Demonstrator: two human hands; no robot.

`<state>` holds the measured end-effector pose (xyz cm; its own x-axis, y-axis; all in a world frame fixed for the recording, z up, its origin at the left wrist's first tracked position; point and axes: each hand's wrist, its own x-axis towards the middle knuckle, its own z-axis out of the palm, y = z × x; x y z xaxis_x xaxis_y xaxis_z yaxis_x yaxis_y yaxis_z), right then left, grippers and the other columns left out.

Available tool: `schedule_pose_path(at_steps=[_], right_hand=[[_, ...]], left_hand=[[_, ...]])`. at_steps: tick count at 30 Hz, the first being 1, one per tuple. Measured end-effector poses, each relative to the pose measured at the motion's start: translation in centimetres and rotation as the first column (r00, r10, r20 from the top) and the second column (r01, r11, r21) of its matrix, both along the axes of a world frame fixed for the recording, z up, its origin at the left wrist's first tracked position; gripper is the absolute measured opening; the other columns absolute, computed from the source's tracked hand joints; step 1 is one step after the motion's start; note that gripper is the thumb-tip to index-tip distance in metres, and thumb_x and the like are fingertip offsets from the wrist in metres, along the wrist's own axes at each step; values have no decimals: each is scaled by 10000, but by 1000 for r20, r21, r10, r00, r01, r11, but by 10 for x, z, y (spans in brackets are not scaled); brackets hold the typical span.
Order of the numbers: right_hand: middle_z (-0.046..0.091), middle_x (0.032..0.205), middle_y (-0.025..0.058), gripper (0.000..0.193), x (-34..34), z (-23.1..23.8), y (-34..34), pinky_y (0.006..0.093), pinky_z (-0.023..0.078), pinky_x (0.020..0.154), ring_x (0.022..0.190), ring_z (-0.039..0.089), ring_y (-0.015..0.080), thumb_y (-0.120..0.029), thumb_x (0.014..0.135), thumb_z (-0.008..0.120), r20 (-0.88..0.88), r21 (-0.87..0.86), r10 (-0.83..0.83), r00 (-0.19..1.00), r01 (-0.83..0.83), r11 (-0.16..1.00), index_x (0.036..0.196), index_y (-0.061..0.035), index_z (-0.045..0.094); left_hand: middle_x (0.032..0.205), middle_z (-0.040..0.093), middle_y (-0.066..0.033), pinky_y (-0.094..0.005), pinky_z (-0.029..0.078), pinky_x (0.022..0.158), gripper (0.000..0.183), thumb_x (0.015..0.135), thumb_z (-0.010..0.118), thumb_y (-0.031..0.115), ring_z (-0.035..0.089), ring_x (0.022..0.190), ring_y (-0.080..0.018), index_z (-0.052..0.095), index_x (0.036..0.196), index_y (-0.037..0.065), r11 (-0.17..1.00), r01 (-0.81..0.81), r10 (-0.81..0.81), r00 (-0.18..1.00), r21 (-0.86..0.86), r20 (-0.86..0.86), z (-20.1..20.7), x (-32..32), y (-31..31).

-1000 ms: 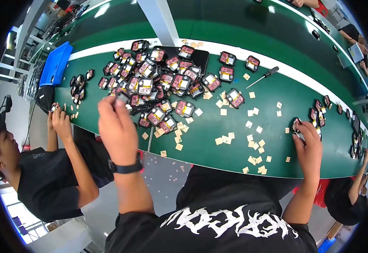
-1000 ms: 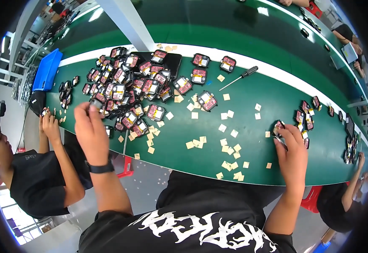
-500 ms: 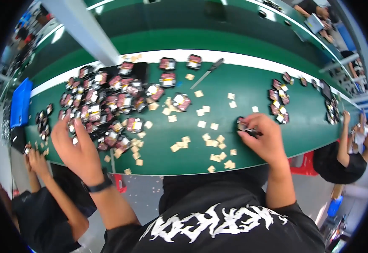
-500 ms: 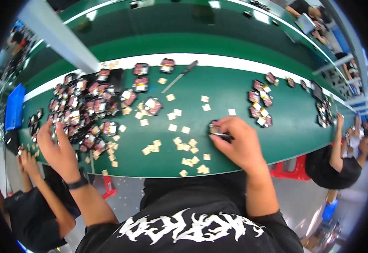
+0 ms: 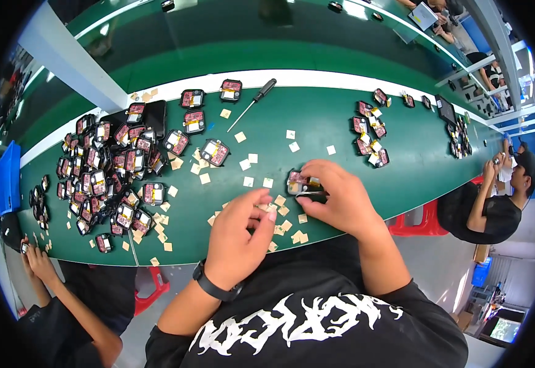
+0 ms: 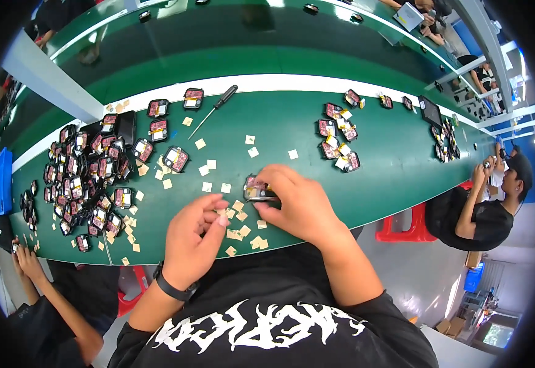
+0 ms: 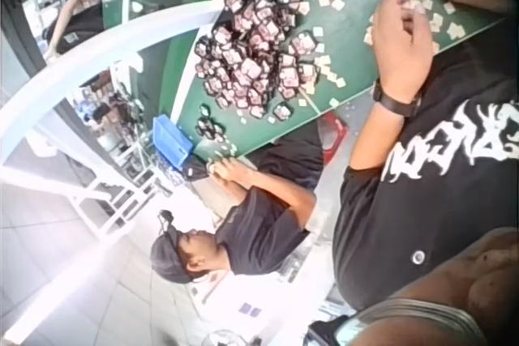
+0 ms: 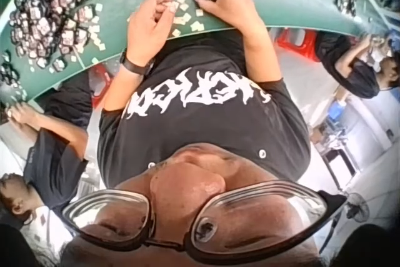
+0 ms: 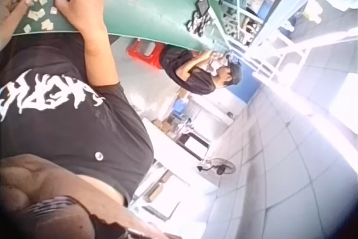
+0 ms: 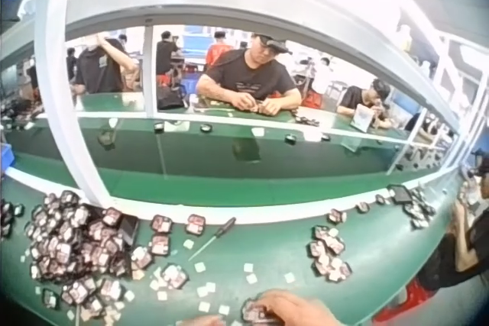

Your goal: Assembling small electronic devices, likely smartwatches, by placing components and applying adhesive.

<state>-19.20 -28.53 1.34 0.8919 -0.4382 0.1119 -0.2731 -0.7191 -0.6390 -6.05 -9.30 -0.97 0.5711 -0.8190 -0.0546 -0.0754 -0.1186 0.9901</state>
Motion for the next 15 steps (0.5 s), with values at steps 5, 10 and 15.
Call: schedule_pose_path(at_steps=[5,10,15], right_hand=[[692,1203,85,479,-5,-5,-3,395,591,749,903,717,316,-109,751,821,-15,15,205,979,-204,979,1187,-87,623],[670,1222,76,456,-4,-2,-8,391,588,738,912,709,307,-90,742,815,-63,43,237,969,-235,971,1151,-79,615],[641,1173,61,399,-7,-4,-12,396,568,684,813,691,302,-96,766,793,10,85,342,940,-341,936,1118,-68,606]], left_hand=[[1242,684,-146,-266,561,714,410,993,647,33,711,887,-133,560,1387,-41,994,92,-80,976,50,-201,0,12,-16],[1159,681,-143,-251,557,699,372,964,666,-1,703,831,-131,611,1330,-36,990,96,-105,991,105,80,7,11,-28],[1126,694,-124,-249,558,705,376,966,656,-26,696,828,-120,607,1339,-39,983,140,-152,983,118,102,4,15,-32]])
